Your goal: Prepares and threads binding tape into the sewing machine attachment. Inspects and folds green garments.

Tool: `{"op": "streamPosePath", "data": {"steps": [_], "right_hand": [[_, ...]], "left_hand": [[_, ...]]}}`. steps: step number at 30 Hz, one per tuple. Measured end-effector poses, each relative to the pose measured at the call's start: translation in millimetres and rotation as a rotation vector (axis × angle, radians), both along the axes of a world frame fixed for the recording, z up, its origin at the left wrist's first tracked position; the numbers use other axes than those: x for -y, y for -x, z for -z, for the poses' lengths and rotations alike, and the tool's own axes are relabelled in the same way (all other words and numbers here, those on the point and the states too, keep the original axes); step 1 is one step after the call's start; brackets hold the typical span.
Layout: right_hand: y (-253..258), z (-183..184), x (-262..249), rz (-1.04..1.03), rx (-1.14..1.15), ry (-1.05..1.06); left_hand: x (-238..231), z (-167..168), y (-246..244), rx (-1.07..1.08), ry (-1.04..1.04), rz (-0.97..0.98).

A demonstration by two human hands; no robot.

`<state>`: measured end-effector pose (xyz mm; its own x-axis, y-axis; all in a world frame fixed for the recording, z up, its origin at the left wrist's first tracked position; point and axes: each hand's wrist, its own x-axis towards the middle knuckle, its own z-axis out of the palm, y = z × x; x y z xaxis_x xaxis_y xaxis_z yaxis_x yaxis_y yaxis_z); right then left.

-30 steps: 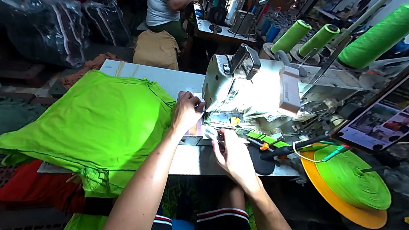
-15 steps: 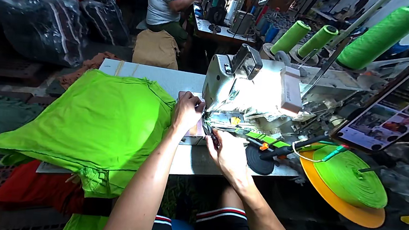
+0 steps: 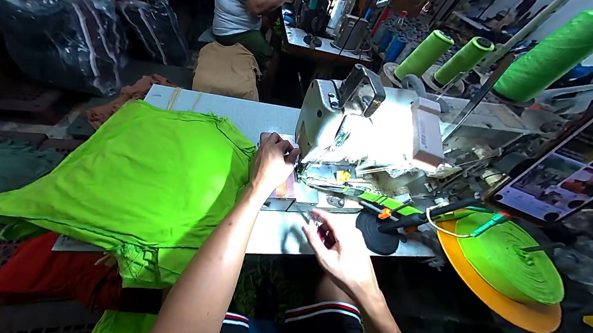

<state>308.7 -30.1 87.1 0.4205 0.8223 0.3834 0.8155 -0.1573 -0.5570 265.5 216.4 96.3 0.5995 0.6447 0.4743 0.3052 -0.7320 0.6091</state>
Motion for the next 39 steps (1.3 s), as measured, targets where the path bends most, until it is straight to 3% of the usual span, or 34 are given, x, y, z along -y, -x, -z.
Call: {"op": "streamPosePath", "data": {"steps": [4,6,8,11,13,17,39], "right_hand": [[18,32,43,-0.278,-0.533,0.022],[24,48,51,-0.296,-0.647,-0.008],[25,47,47,-0.199,-0.566,-0.085],[16,19,24,-0.005,-0.236,-0.154],[6,1,3,0.103,-0.013,-0.123],[-9,-9,-34,0.171,0.183,-0.048],[-10,-7,-50,0.206,0.252,0.001]], "left_hand": [[2,-2,1,-0.015,0.016,0.001],[2,-3,1,-0.022,0.019,0.003],[2,-4,1,-0.029,0.014,0.0],[2,-3,1,-0.027,0.007,-0.008],[2,-4,0,-0.023,0.007,-0.013],[2,-2,1,-0.02,-0.007,-0.011],[1,-2,0,-0.033,0.001,-0.013]]}}
